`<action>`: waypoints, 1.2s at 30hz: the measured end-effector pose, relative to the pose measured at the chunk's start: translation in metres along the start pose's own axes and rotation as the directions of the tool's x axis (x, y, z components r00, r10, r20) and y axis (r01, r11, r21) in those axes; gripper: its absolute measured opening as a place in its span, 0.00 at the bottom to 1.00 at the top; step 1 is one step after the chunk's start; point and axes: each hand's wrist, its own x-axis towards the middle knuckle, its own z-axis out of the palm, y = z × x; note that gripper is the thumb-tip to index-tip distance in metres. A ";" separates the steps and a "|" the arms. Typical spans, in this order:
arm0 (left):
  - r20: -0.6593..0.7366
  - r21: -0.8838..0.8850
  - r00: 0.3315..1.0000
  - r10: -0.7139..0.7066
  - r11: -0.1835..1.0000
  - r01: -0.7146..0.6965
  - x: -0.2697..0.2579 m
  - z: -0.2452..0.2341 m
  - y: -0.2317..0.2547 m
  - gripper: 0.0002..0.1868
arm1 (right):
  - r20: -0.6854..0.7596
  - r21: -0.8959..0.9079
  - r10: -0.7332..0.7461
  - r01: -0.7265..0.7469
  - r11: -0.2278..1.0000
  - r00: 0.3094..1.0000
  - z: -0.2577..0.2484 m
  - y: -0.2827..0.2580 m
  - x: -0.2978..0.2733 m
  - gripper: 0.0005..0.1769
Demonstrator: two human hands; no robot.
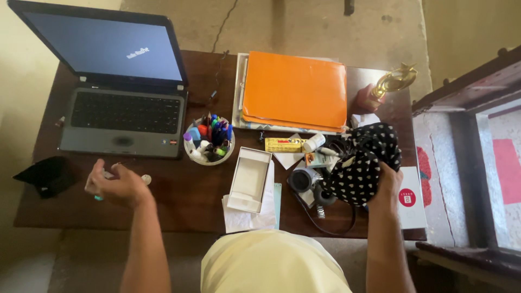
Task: The person empties a small black and white patterned pouch onto a cluttered desk, then places the pouch into a drawer. The person handles various small items including a white box, a watch, and a small bottle, moving them around the desk surface.
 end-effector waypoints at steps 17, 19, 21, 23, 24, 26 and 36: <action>0.523 -0.554 0.476 0.707 0.706 -0.441 -0.197 0.001 0.170 0.11 | -0.182 -0.037 -0.095 0.090 0.995 0.979 -0.036 -0.036 -0.006 0.20; 0.645 -0.575 0.335 0.687 0.725 -0.379 -0.220 0.011 0.177 0.12 | -0.197 -0.040 -0.106 0.100 0.994 0.975 -0.042 -0.040 0.001 0.19; 0.693 -0.560 0.240 0.680 0.717 -0.415 -0.242 0.020 0.182 0.14 | -0.205 -0.031 -0.099 0.095 0.995 0.974 -0.052 -0.040 0.003 0.19; 0.705 -0.551 0.225 0.673 0.719 -0.424 -0.260 0.029 0.186 0.24 | -0.209 -0.008 -0.077 0.077 0.997 0.975 -0.059 -0.040 0.002 0.18; 0.711 -0.548 0.216 0.670 0.719 -0.426 -0.267 0.032 0.186 0.29 | -0.201 -0.024 -0.078 0.075 0.997 0.976 -0.063 -0.040 -0.001 0.18; 0.730 -0.498 0.185 0.657 0.698 -0.514 -0.276 0.040 0.185 0.34 | -0.186 -0.056 -0.081 0.072 0.996 0.979 -0.069 -0.041 -0.005 0.17; 0.799 -0.364 0.221 0.560 0.742 -0.563 -0.275 0.072 0.151 0.21 | -0.238 -0.059 -0.040 0.026 0.998 0.970 -0.085 -0.037 -0.013 0.18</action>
